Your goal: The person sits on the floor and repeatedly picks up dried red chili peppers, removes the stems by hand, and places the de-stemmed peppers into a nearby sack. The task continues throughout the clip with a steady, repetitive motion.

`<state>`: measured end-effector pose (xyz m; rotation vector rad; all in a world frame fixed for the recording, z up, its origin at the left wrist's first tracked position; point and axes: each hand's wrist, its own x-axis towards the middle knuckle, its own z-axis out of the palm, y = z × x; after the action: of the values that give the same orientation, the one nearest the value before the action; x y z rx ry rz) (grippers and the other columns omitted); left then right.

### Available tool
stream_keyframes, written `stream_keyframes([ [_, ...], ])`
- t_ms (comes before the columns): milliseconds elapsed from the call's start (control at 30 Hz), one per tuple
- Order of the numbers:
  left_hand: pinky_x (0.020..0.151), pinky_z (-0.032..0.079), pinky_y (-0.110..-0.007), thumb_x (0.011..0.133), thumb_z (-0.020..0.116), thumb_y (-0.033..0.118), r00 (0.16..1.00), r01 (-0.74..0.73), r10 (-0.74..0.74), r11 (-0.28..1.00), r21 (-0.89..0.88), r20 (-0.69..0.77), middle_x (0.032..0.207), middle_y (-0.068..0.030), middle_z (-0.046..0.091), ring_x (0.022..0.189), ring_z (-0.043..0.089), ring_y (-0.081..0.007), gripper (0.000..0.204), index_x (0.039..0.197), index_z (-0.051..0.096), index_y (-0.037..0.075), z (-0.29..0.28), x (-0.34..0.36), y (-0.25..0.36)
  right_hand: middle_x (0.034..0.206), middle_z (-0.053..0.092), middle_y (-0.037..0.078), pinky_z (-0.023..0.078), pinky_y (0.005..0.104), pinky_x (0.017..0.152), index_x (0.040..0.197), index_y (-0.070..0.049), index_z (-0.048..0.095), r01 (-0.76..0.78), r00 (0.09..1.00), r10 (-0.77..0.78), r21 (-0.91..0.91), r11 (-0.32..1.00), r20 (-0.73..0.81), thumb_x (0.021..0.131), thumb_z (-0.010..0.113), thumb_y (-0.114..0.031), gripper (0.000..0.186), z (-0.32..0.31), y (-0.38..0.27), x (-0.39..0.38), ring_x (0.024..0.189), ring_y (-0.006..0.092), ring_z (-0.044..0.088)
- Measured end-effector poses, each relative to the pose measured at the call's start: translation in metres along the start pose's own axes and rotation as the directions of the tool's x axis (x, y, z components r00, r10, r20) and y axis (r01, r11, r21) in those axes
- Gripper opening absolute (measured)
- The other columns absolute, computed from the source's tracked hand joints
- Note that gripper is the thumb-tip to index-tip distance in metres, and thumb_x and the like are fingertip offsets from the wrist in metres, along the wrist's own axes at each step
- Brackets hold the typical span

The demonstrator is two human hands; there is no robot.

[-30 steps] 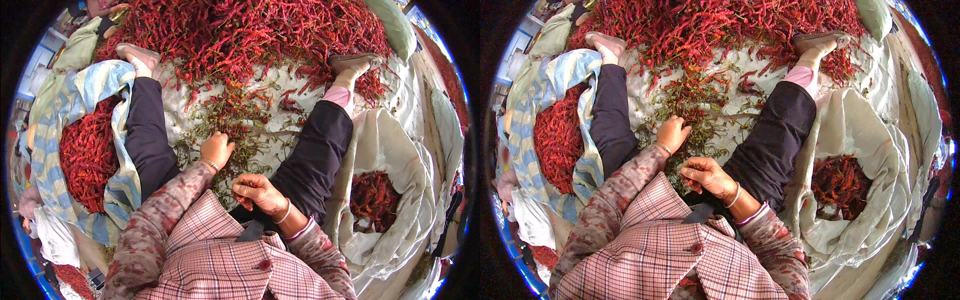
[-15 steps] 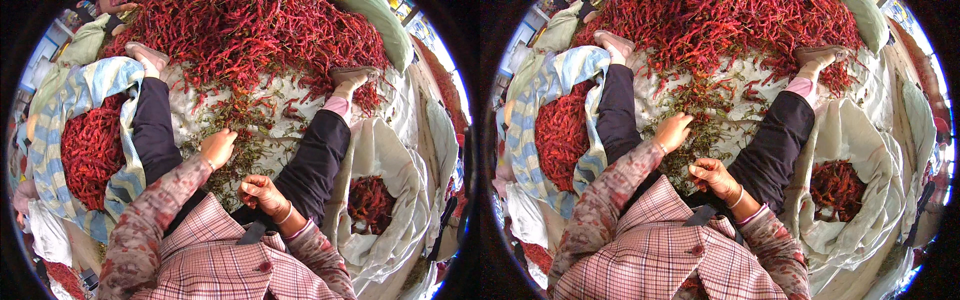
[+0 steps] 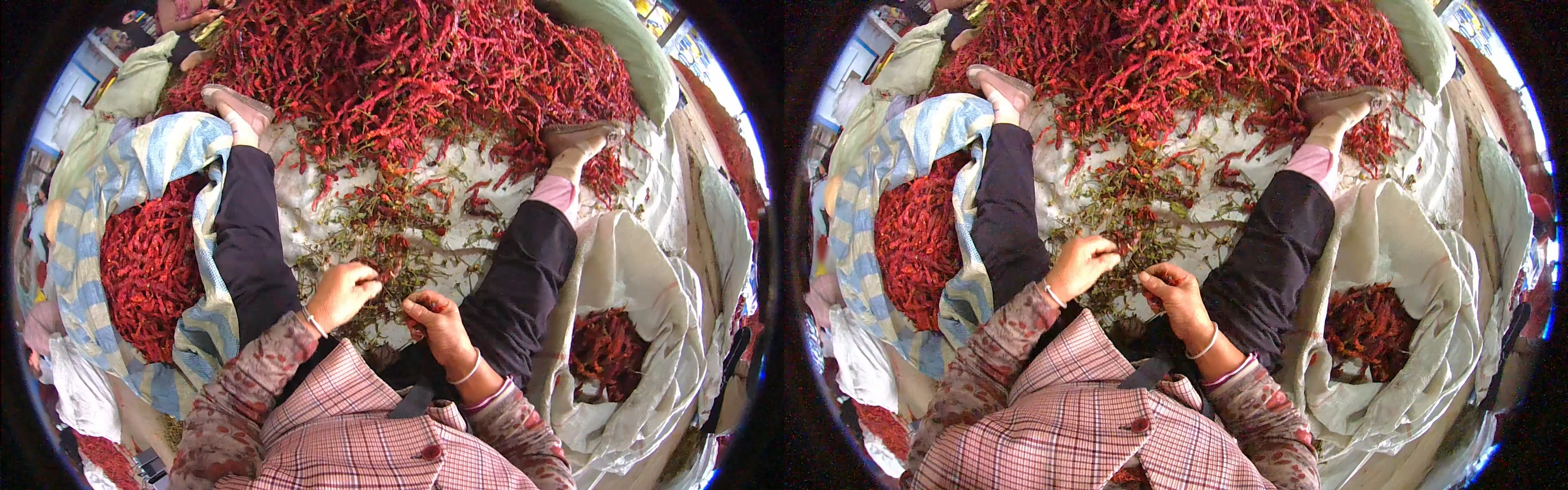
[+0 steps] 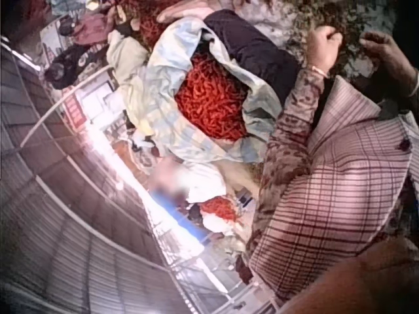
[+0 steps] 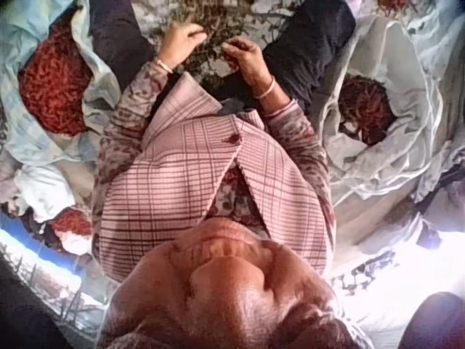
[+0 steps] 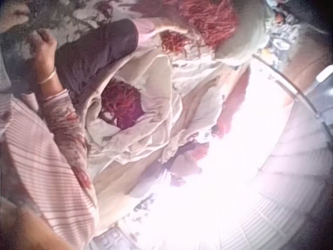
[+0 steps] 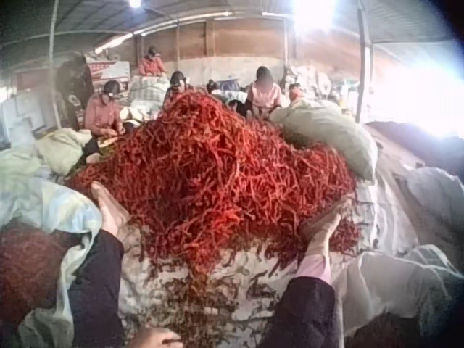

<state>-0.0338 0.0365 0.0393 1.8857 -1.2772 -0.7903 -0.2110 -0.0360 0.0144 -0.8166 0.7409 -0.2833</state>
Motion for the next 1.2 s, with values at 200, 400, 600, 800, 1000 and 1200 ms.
stream_keyframes([
  [200,0.057,0.043,-0.040,0.072,0.054,0.016,0.983,-0.182,0.172,0.942,0.282,0.061,0.071,-0.0112,0.054,0.066,0.054,-0.0316,0.011,0.073,0.056,0.005,0.028,-0.015,0.021,0.065,0.051,-0.001,0.034,0.0200,0.043,0.085,-0.004,0.056,-0.021,0.999,0.021,-0.025,0.999,-0.031,0.080,0.060,-0.022,0.019,0.009,-0.004,-0.003,0.052,0.0067,0.044],
  [400,0.054,0.041,-0.037,0.072,0.057,0.017,0.983,0.002,0.032,0.982,0.189,-0.179,0.066,-0.0125,0.055,0.061,0.055,-0.0301,0.014,0.067,0.058,0.003,0.010,-0.025,0.009,0.057,0.048,-0.001,0.031,0.0205,0.040,0.073,-0.005,0.055,-0.035,0.999,0.030,-0.180,0.983,-0.032,0.080,0.059,-0.016,0.014,0.003,0.008,-0.008,0.044,0.0068,0.039],
  [600,0.051,0.042,-0.039,0.075,0.057,0.022,0.972,0.129,-0.103,0.985,0.117,-0.212,0.060,-0.0154,0.056,0.055,0.056,-0.0307,0.021,0.071,0.061,0.002,-0.012,-0.023,0.004,0.059,0.050,0.000,0.030,0.0195,0.040,0.082,-0.002,0.057,-0.123,0.990,0.135,-0.234,0.964,0.037,0.081,0.058,-0.018,0.016,0.005,0.005,-0.011,0.045,0.0056,0.039],
  [800,0.053,0.041,-0.040,0.072,0.058,0.015,0.996,-0.056,0.073,0.964,0.260,-0.056,0.065,-0.0151,0.051,0.061,0.052,-0.0340,0.015,0.069,0.053,0.002,0.040,-0.042,0.025,0.060,0.048,-0.002,0.031,0.0197,0.041,0.083,-0.003,0.056,-0.121,0.991,0.127,-0.119,0.986,0.047,0.083,0.055,-0.021,0.018,0.008,0.001,-0.009,0.047,0.0058,0.039],
  [1000,0.057,0.046,-0.034,0.073,0.058,0.016,0.993,0.062,-0.045,0.987,0.150,-0.113,0.076,-0.0118,0.060,0.065,0.059,-0.0260,0.017,0.085,0.058,0.004,0.022,-0.002,-0.022,0.059,0.052,0.002,0.034,0.0209,0.040,0.077,-0.001,0.055,-0.073,0.996,0.072,-0.018,0.997,-0.046,0.081,0.055,-0.012,0.011,-0.003,0.006,-0.007,0.045,0.0078,0.044],
  [1200,0.058,0.044,-0.039,0.071,0.058,0.013,0.997,-0.049,0.072,0.803,0.593,-0.015,0.076,-0.0116,0.056,0.067,0.055,-0.0306,0.018,0.088,0.060,0.008,0.021,0.038,-0.056,0.063,0.052,0.002,0.037,0.0200,0.042,0.087,-0.001,0.054,-0.078,0.997,0.077,-0.042,0.996,-0.031,0.078,0.056,-0.006,0.010,0.003,0.002,-0.008,0.049,0.0082,0.046],
])
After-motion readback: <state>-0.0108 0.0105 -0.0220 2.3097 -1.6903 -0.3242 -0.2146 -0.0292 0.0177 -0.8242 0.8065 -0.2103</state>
